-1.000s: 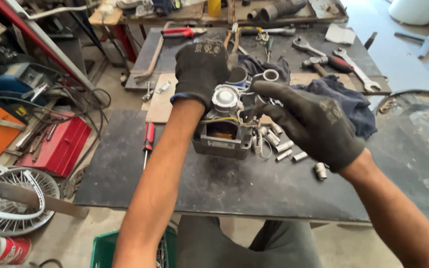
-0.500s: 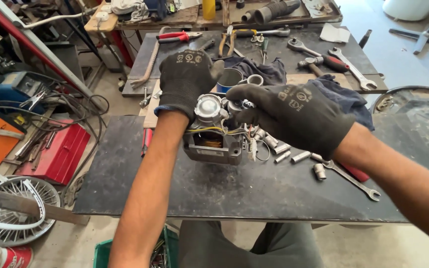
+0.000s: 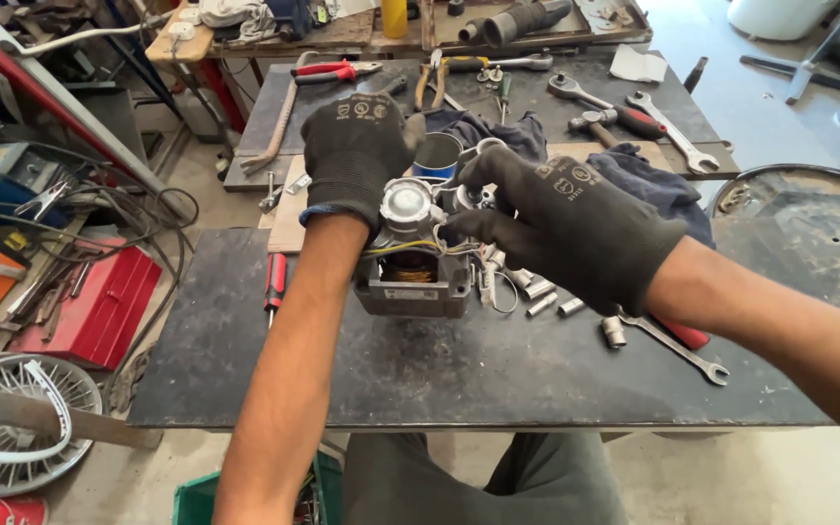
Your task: Assembling and fastening components of a metal motor housing using hand tools.
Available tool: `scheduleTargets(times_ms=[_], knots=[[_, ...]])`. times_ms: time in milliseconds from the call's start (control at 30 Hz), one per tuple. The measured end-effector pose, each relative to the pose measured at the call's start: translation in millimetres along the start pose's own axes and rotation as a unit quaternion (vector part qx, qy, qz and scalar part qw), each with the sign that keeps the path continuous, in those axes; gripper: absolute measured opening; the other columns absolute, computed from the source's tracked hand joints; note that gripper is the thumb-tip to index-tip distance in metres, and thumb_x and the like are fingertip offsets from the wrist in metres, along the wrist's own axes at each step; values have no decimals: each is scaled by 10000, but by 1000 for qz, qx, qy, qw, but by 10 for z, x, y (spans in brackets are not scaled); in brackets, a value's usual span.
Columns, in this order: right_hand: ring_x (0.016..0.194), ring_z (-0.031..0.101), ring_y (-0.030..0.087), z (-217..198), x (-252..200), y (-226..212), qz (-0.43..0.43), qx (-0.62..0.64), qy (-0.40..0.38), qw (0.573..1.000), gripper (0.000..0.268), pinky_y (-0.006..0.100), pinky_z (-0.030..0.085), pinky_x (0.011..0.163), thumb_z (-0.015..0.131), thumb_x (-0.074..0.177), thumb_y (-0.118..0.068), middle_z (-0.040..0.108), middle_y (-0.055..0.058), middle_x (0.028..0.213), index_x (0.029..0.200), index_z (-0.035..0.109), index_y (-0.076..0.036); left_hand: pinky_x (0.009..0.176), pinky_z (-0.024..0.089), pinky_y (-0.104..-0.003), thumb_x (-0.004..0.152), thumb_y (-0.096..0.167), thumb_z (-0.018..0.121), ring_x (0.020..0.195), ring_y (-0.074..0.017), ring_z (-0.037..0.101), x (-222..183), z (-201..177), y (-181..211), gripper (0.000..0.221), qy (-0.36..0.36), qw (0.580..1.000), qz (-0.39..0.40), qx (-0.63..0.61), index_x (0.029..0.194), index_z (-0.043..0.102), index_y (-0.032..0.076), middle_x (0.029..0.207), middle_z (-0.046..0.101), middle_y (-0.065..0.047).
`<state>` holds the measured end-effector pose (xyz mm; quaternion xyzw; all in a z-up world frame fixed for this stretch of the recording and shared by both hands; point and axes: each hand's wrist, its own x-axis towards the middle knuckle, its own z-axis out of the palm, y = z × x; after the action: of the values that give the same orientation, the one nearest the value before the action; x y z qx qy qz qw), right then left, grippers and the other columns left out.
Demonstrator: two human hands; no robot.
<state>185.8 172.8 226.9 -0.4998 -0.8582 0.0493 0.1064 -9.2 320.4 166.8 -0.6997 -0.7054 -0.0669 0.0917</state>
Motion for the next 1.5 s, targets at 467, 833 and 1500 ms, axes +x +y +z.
scheduleTargets(times_ms=[467,833,1500], knots=[[715,704,383,223,17,226,-189,-99,169,962,327,529,490,546,611,1017,-315,755,100,881,1311,610,-172,572,544,-580,1002,593,456,794,-362,713,22,64,-65,510,50,998,25,4,936,768,195,868,734,-80],[734,718,358,245,171,433,-268,-117,176,940,403,476,531,563,576,1055,-309,772,134,1019,1418,622,-140,498,507,-557,990,605,393,668,-354,697,-34,171,-150,610,122,991,44,-14,802,781,174,746,717,-96],[407,488,110,468,-433,52,-248,-182,268,913,402,316,320,353,668,1056,-386,604,-24,694,1431,611,-254,371,319,-398,987,358,666,367,-212,496,-797,113,-214,549,513,858,1,-7,473,510,244,413,471,-6]])
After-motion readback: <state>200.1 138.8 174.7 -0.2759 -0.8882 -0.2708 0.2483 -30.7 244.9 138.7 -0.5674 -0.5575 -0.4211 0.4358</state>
